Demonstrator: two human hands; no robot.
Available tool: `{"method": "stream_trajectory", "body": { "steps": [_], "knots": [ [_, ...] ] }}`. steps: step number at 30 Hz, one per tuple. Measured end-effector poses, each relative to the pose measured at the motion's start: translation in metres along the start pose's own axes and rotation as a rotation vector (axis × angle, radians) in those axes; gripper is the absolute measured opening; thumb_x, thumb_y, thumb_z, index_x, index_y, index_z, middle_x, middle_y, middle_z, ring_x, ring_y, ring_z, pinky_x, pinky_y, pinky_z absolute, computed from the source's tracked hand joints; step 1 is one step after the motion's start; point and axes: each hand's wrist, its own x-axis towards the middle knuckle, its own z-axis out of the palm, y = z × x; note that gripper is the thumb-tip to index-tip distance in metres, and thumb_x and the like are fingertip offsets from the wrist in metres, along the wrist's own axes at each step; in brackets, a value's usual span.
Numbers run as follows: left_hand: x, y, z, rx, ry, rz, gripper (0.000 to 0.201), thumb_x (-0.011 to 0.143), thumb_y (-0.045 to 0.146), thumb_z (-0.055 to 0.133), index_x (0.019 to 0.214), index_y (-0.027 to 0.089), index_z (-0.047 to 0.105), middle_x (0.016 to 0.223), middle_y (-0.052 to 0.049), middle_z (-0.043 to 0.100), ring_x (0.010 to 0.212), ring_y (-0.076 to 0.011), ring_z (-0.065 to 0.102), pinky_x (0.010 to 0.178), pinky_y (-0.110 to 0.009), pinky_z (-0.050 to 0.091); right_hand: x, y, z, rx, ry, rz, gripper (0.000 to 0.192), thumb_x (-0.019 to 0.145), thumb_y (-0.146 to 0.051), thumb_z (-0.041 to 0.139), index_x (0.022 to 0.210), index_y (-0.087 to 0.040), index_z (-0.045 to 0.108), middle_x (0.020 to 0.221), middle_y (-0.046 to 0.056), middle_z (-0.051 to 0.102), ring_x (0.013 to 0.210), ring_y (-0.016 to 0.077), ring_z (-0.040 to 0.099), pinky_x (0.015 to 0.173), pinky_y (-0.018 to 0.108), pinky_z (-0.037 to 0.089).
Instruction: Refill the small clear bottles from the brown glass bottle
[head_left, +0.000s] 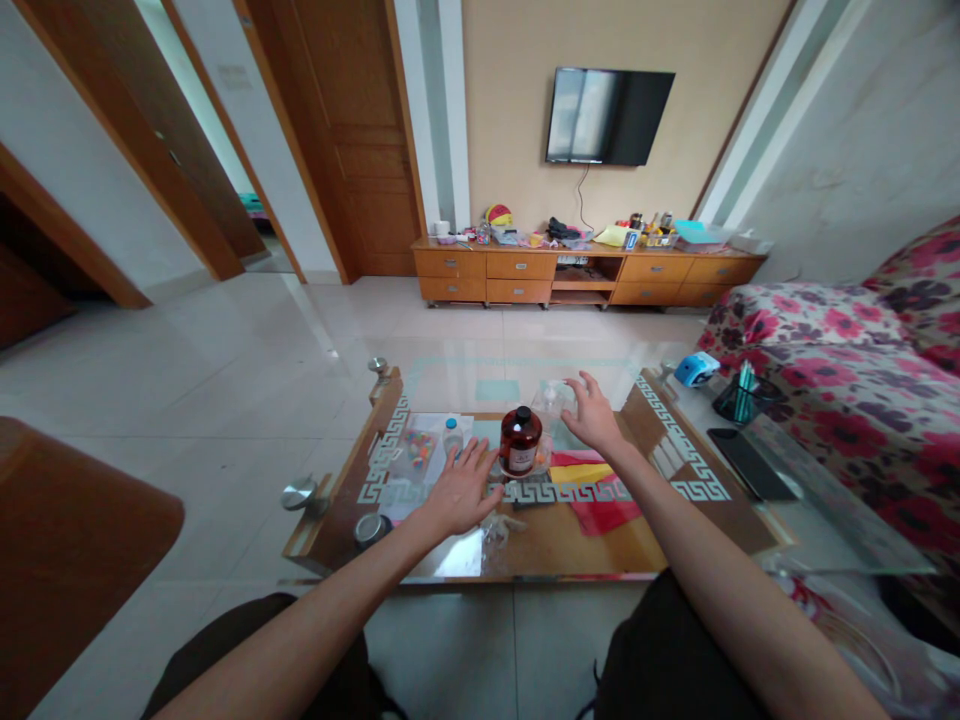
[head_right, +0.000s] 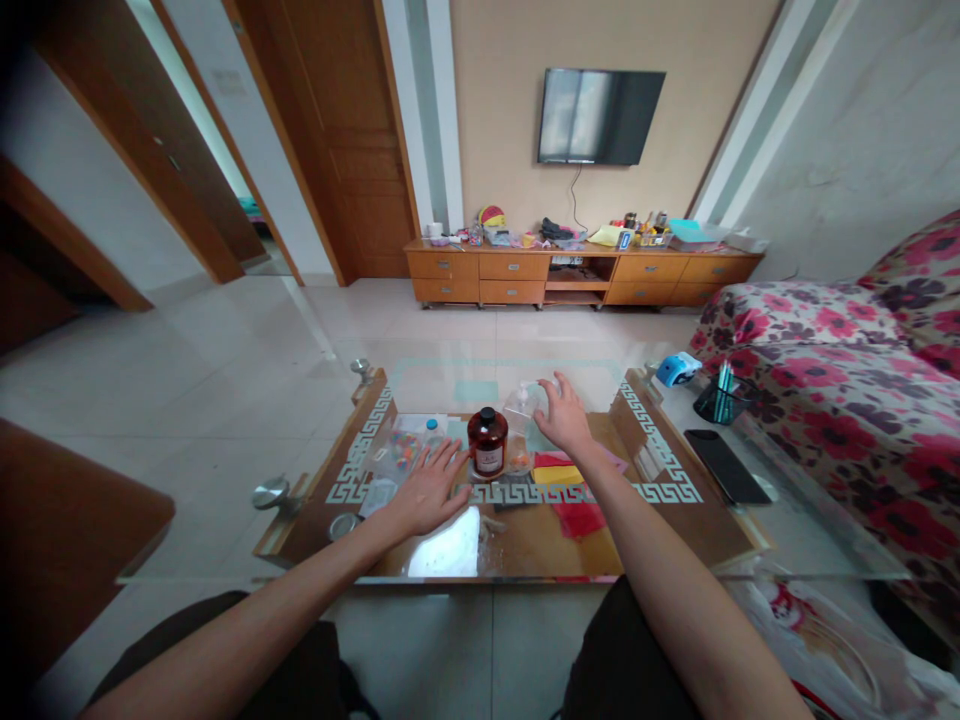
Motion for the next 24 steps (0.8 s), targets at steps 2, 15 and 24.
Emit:
{"method": "stream_trajectory", "body": {
  "steps": [2,15,24],
  "knots": [
    [0.0,-0.0001,0.0003,-0.001,-0.001,-0.003,0.073,0.106,0.061,0.039,0.167,0.022,0.037,0.175,-0.015,0.033,0.165,-0.0367,0.022,0.132,-0.062,0.017,0.0001,-0.0002,-0.0002,0.003,-0.003,0.003,0.068,0.088,-0.03,0.066,0.153,-0.024,0.049,0.171,0.016,0.03,0.146,0.0386,0.048,0.118,0.057,0.046],
    [-0.0003,-0.0003,0.0004,-0.006,0.0,-0.009,0.072,0.106,0.059,0.041,0.167,0.022,0.038,0.175,-0.014,0.033,0.165,-0.0368,0.021,0.132,-0.061,0.016,-0.0003,-0.0002,-0.0006,0.011,0.01,-0.01,0.066,0.088,-0.03,0.066,0.152,-0.023,0.051,0.17,0.017,0.031,0.144,0.0399,0.05,0.116,0.058,0.047],
    [-0.0004,-0.0004,0.0012,0.004,0.001,-0.004,0.071,0.106,0.06,0.04,0.166,0.022,0.038,0.175,-0.015,0.033,0.165,-0.0368,0.023,0.132,-0.061,0.017,0.0007,0.0025,0.002,0.003,0.015,-0.015,0.067,0.087,-0.031,0.068,0.152,-0.024,0.05,0.169,0.016,0.032,0.145,0.0394,0.049,0.116,0.058,0.048]
  ]
}}
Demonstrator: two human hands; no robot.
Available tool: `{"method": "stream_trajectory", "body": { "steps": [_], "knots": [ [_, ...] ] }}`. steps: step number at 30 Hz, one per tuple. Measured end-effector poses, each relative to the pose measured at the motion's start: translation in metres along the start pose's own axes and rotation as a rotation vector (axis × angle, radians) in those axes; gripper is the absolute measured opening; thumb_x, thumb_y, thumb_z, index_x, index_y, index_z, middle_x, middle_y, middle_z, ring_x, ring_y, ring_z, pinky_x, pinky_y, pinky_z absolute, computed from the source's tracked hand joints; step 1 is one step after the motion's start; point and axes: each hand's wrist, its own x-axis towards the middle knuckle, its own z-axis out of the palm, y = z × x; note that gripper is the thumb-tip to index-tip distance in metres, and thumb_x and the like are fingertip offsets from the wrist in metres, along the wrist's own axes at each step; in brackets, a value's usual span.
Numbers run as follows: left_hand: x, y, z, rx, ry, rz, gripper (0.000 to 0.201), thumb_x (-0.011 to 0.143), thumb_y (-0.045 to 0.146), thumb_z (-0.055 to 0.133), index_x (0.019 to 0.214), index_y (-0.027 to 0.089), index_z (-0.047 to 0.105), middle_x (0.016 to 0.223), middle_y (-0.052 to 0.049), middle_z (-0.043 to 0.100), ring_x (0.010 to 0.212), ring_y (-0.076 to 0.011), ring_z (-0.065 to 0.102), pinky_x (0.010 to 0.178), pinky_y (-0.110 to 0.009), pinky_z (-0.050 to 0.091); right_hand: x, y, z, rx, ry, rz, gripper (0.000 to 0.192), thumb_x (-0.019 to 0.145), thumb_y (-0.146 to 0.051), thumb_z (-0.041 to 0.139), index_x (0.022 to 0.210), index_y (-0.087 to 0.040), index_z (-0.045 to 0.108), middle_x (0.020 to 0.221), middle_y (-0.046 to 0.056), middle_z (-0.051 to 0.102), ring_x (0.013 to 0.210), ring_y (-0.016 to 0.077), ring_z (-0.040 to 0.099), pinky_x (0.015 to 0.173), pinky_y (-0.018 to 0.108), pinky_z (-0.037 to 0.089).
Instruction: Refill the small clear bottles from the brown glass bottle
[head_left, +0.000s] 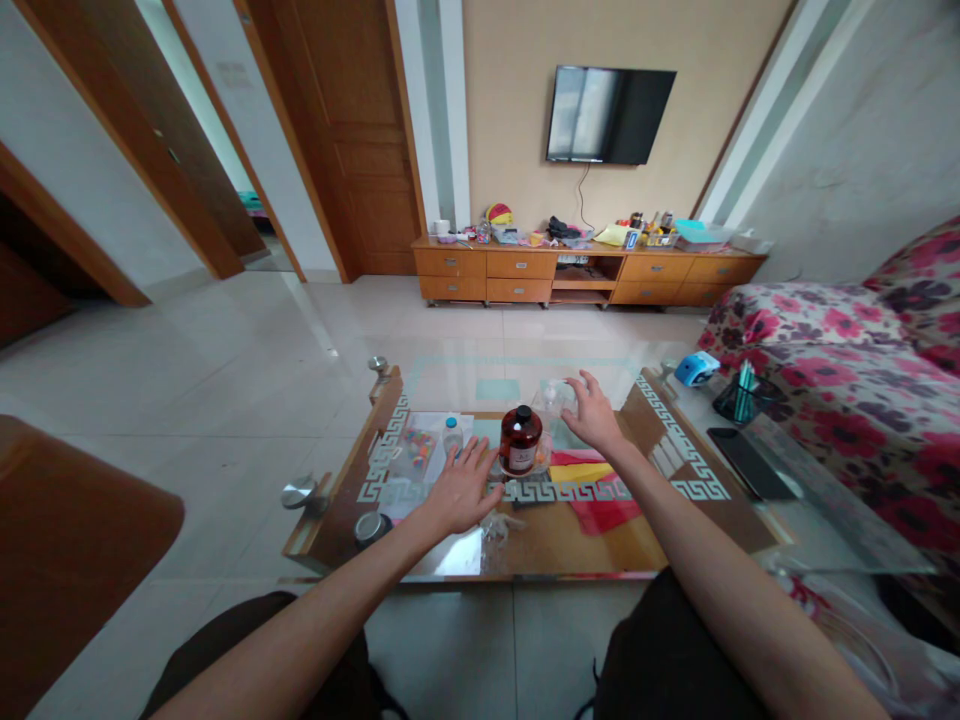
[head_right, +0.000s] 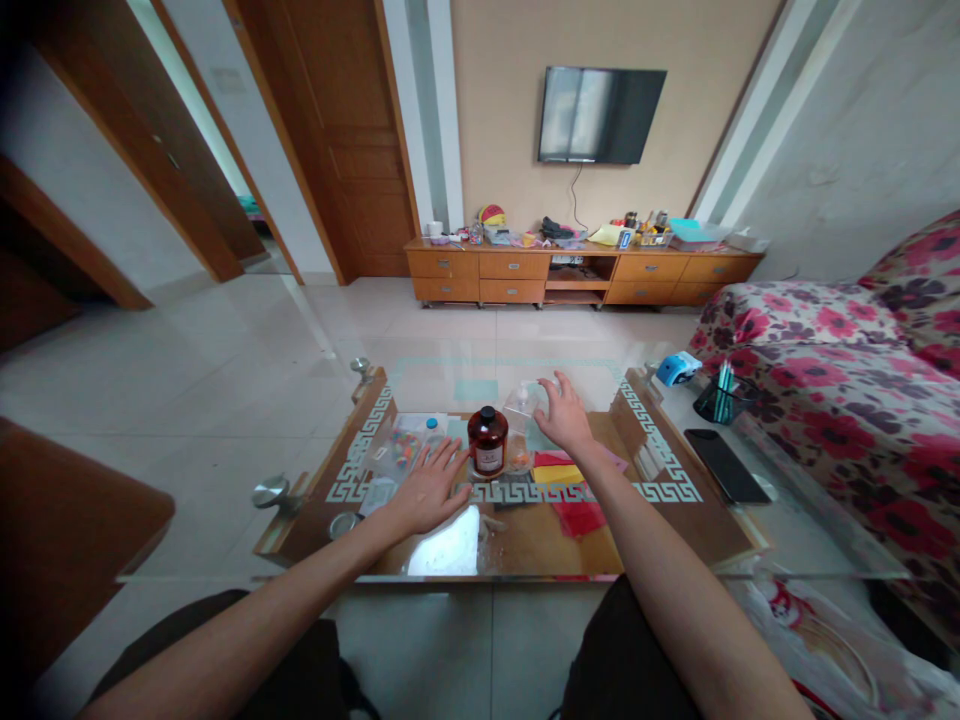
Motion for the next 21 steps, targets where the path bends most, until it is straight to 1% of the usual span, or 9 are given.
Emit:
{"method": "stream_trajectory", "body": {
  "steps": [7,13,21],
  "knots": [
    [0.0,-0.0001,0.001,-0.007,-0.005,-0.004,0.072,0.106,0.059,0.039,0.168,0.023,0.035,0.176,-0.015,0.032,0.165,-0.0363,0.022,0.132,-0.062,0.017,-0.0009,-0.0012,-0.001,0.008,0.005,-0.004,0.068,0.087,-0.031,0.067,0.152,-0.025,0.05,0.17,0.016,0.032,0.143,0.0393,0.051,0.115,0.059,0.049],
    [0.0007,0.0003,0.002,-0.005,-0.002,-0.006,0.071,0.106,0.058,0.039,0.168,0.022,0.036,0.176,-0.015,0.032,0.165,-0.0365,0.021,0.132,-0.062,0.016,-0.0007,-0.0023,-0.003,0.003,-0.008,0.001,0.066,0.088,-0.031,0.066,0.152,-0.023,0.05,0.17,0.017,0.031,0.146,0.0399,0.048,0.117,0.058,0.047],
    [0.0001,0.0004,0.001,-0.003,0.0,-0.006,0.073,0.106,0.06,0.039,0.168,0.022,0.036,0.176,-0.014,0.031,0.165,-0.0365,0.021,0.132,-0.061,0.017,-0.0005,-0.0024,-0.0023,-0.005,-0.005,0.003,0.066,0.089,-0.031,0.066,0.152,-0.023,0.05,0.169,0.018,0.032,0.148,0.0394,0.045,0.117,0.059,0.047]
  ]
}}
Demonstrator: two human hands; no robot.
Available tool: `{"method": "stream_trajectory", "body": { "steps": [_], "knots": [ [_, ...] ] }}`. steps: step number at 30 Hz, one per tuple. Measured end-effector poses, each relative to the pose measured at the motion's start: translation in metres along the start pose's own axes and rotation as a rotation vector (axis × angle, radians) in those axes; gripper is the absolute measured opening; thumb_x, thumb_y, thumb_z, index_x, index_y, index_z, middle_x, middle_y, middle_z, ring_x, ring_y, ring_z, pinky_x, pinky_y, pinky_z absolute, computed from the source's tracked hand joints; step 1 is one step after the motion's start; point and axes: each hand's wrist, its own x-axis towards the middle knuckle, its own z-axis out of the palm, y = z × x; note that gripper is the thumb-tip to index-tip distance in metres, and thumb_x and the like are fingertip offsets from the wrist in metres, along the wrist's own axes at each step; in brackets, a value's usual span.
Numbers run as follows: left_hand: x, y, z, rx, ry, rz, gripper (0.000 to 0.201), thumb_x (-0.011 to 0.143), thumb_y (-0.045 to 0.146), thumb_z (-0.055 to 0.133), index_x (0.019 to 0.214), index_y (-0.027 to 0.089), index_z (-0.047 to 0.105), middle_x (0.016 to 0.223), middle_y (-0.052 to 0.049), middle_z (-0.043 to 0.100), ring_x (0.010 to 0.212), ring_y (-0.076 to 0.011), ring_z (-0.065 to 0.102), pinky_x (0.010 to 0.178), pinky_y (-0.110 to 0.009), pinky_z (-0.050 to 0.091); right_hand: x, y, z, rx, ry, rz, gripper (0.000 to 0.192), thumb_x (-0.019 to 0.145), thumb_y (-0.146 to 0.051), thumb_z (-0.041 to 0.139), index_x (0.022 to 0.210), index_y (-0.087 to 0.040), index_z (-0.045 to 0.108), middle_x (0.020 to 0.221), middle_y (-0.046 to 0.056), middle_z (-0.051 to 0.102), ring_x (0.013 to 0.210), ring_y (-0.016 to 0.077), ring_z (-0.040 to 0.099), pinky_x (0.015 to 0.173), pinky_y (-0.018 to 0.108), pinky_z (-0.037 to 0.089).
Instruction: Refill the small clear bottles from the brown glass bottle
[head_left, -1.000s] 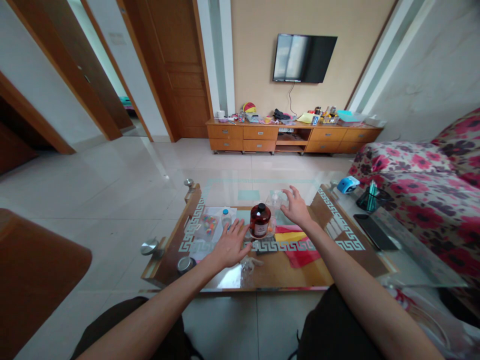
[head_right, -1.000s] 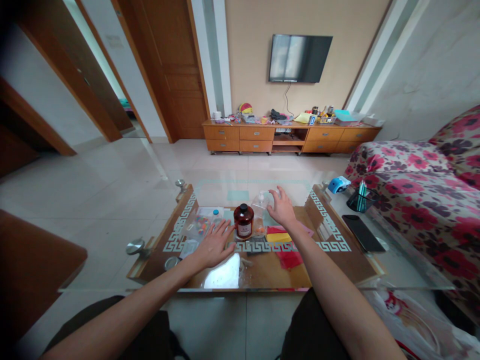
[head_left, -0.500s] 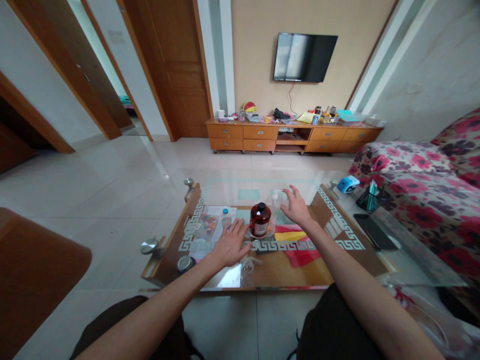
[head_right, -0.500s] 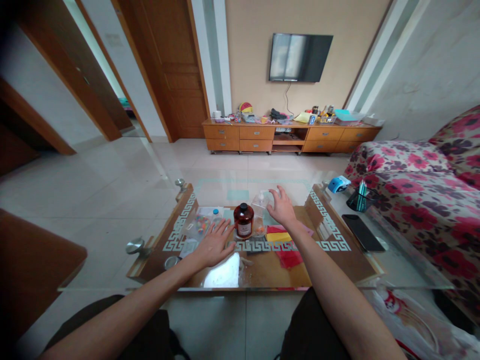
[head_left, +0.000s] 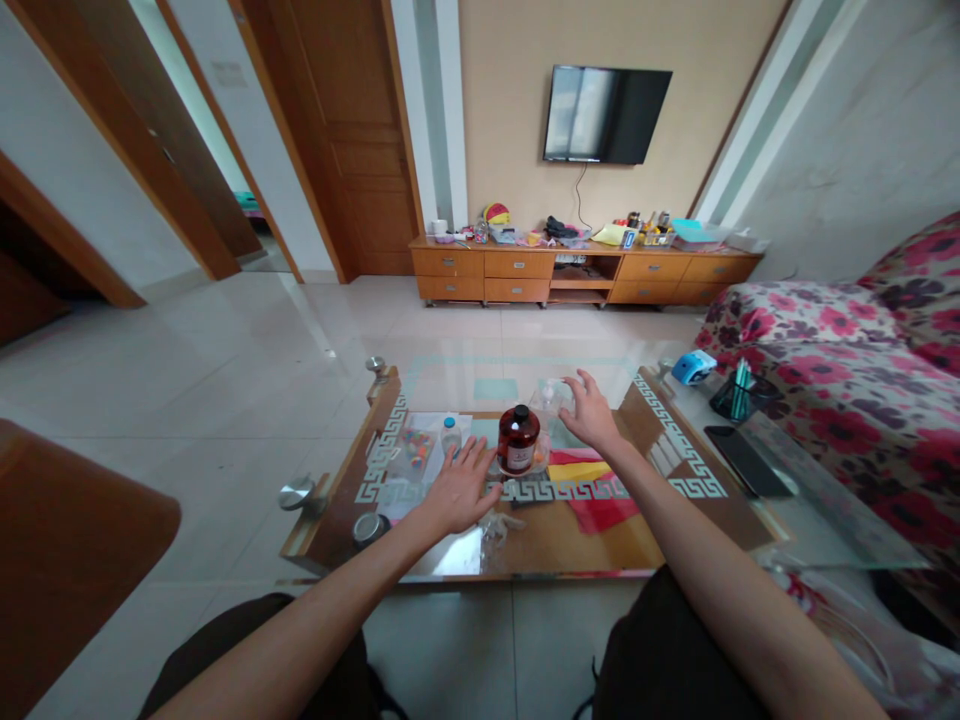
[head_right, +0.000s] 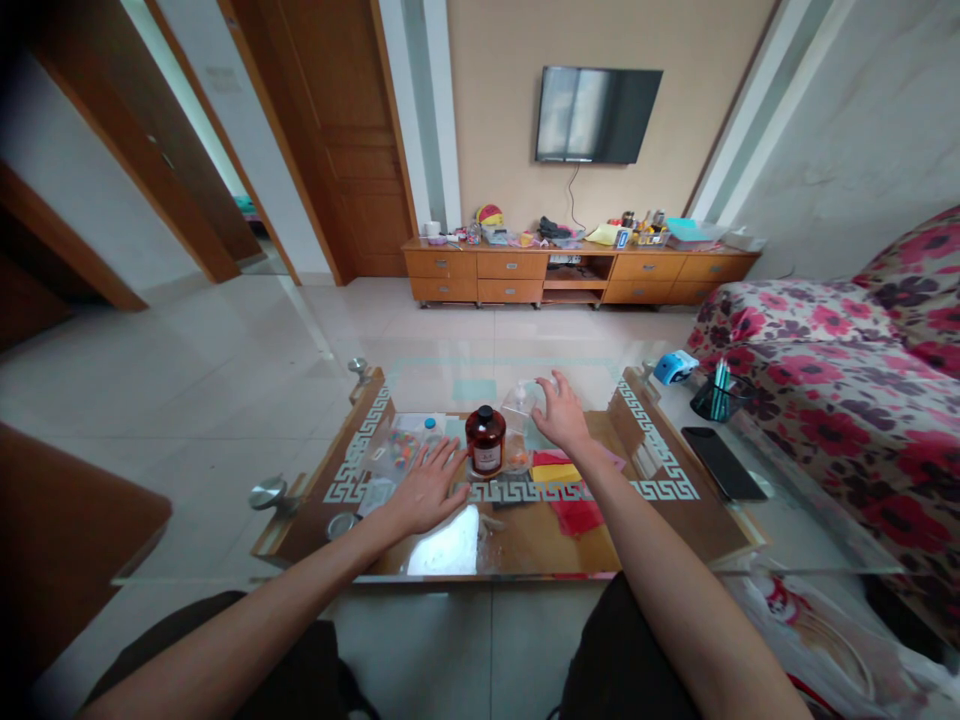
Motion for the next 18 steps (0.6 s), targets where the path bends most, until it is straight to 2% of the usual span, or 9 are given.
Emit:
{"method": "stream_trajectory", "body": {
  "steps": [18],
  "knots": [
    [0.0001,-0.0001,0.0,0.002,-0.003,0.006,0.072,0.106,0.059,0.038,0.167,0.021,0.037,0.175,-0.015,0.033,0.165,-0.0368,0.022,0.132,-0.062,0.016,-0.0002,0.0008,0.002,0.005,0.013,-0.002,0.068,0.087,-0.03,0.066,0.153,-0.024,0.049,0.169,0.017,0.033,0.146,0.0399,0.048,0.117,0.059,0.047]
  ]
}}
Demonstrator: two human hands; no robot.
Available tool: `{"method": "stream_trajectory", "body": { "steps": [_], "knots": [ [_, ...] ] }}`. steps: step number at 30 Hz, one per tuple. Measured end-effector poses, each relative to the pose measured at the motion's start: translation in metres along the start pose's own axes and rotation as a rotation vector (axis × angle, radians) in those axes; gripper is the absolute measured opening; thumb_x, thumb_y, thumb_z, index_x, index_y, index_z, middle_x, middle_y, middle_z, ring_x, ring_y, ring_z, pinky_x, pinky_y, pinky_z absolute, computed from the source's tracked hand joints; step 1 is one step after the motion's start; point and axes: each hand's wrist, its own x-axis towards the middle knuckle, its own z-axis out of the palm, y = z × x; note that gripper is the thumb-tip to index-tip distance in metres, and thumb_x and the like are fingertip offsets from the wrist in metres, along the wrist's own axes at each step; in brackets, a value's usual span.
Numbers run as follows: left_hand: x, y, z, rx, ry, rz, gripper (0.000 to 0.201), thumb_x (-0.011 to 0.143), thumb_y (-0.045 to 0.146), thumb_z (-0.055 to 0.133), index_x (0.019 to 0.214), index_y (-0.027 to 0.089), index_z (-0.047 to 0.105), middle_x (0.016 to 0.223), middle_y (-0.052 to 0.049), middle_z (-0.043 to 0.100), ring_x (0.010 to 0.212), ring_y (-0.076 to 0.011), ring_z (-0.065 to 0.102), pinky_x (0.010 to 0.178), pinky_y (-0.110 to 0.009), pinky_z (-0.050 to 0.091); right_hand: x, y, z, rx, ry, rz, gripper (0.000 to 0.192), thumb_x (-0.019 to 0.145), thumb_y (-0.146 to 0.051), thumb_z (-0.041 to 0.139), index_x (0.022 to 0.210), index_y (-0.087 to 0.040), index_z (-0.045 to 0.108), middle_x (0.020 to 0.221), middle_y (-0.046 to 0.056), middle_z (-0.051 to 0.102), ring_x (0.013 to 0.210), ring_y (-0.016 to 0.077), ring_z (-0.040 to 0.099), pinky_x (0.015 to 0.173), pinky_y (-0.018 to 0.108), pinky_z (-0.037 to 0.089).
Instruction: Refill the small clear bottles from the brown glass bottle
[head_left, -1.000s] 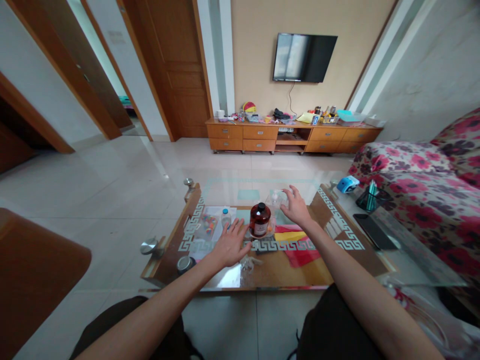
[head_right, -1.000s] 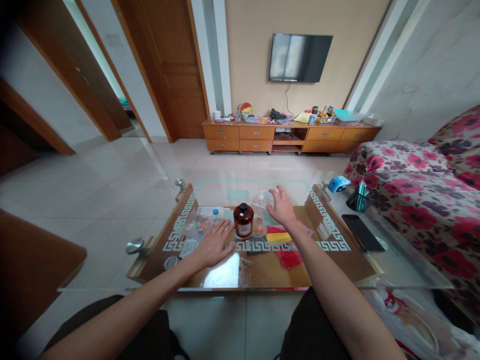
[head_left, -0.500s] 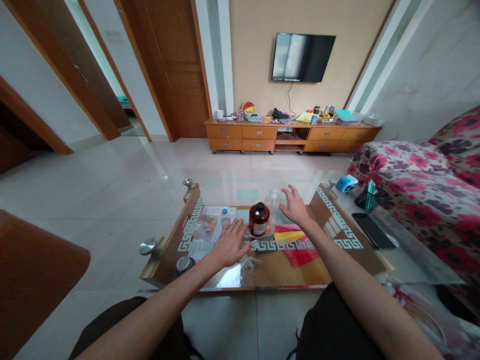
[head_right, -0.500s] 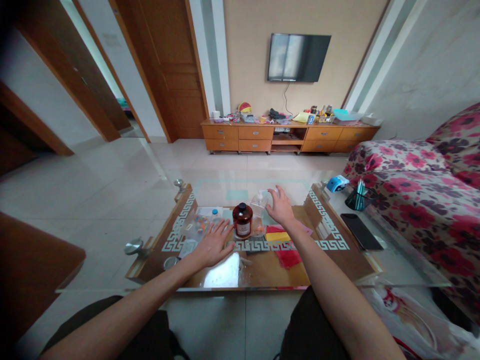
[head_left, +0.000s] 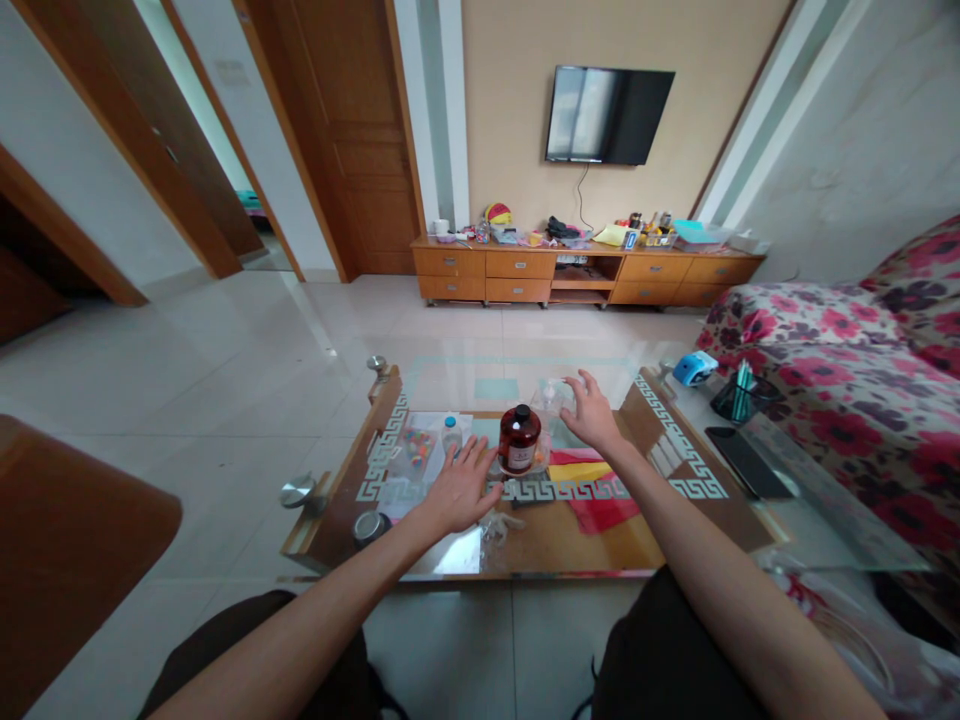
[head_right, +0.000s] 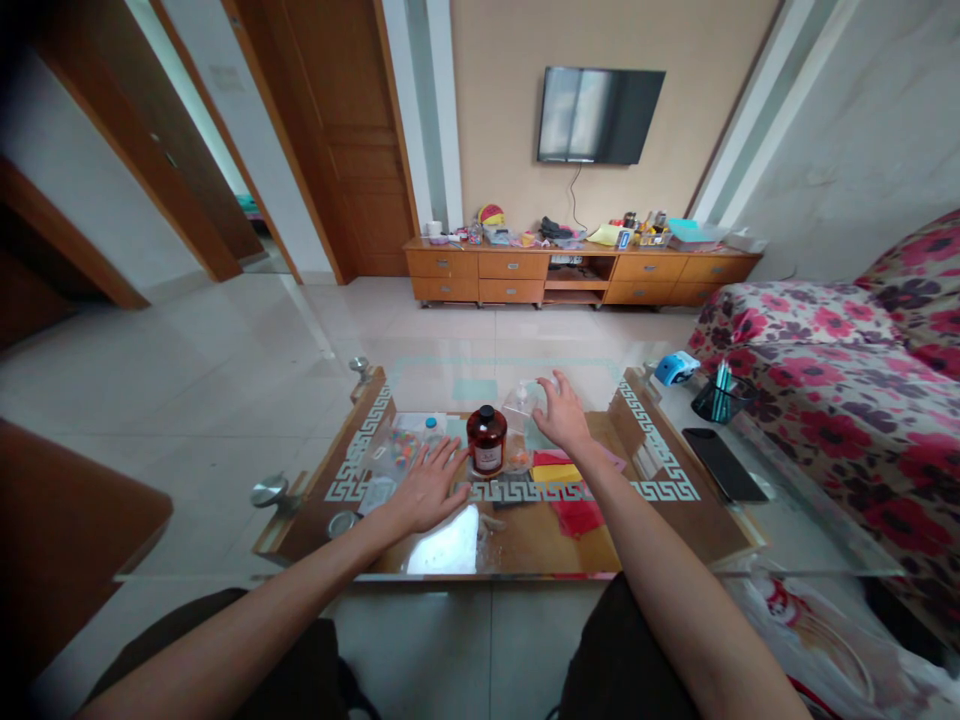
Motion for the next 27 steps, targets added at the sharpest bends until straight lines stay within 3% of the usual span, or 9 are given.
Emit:
{"method": "stream_trajectory", "body": {
  "steps": [27],
  "knots": [
    [0.0001,0.0002,0.0,-0.003,-0.014,-0.008,0.073,0.106,0.06,0.039,0.168,0.022,0.036,0.176,-0.015,0.031,0.165,-0.0369,0.021,0.132,-0.062,0.016,0.0001,0.001,0.0013,-0.011,-0.005,0.003,0.067,0.088,-0.031,0.066,0.152,-0.023,0.05,0.169,0.017,0.032,0.148,0.0396,0.045,0.117,0.058,0.047]
  ]
}}
